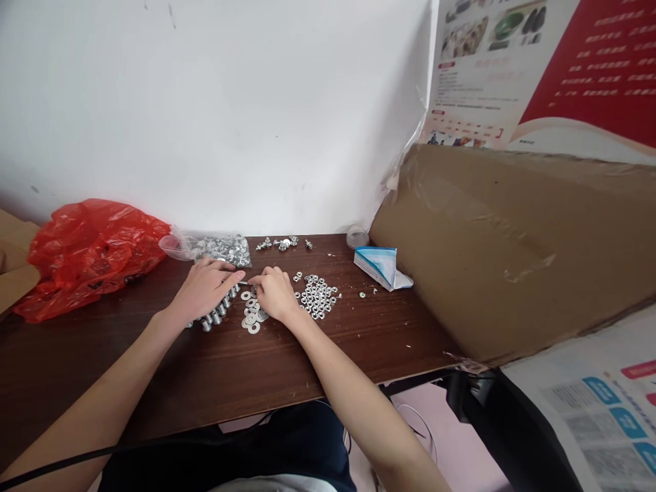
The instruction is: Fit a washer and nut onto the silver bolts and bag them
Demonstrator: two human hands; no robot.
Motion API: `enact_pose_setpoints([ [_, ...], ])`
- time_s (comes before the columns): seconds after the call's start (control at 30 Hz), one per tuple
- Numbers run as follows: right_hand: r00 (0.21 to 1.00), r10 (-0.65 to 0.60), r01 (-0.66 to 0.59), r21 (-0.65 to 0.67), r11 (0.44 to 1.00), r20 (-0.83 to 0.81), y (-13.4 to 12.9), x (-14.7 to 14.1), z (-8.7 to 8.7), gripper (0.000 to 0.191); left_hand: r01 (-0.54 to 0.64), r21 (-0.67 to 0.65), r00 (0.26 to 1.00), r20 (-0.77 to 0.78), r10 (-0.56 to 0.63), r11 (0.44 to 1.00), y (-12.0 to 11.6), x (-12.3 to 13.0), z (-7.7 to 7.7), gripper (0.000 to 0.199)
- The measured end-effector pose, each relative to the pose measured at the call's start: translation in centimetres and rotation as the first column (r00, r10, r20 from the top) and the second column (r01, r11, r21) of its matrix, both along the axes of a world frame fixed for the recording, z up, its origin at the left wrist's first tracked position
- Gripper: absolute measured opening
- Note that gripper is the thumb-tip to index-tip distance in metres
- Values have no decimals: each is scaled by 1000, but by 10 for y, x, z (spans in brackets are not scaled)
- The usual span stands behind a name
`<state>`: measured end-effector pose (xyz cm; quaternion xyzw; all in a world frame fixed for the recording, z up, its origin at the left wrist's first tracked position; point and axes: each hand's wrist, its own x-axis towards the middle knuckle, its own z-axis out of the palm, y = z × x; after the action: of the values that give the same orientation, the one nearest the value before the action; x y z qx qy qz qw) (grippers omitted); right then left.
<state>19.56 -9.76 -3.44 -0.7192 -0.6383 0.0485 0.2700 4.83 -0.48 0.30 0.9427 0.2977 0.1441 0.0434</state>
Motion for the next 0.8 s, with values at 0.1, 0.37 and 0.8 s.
enact_pose_setpoints([
  [0.1,1000,-2,2,-3,1000,-1,-1,0,1,33,-26,28,1000,12,25,999,0,0,0,58],
  [0.37,1000,1,-1,-8,1000,2,-1,1,1,33,-73,116,997,33,70,991,1,-1,-2,61],
  [0.8,997,4,-7,-34,999,-71,0,-2,4,32,-51,37,998,-43,52,998,1,1,-1,64],
])
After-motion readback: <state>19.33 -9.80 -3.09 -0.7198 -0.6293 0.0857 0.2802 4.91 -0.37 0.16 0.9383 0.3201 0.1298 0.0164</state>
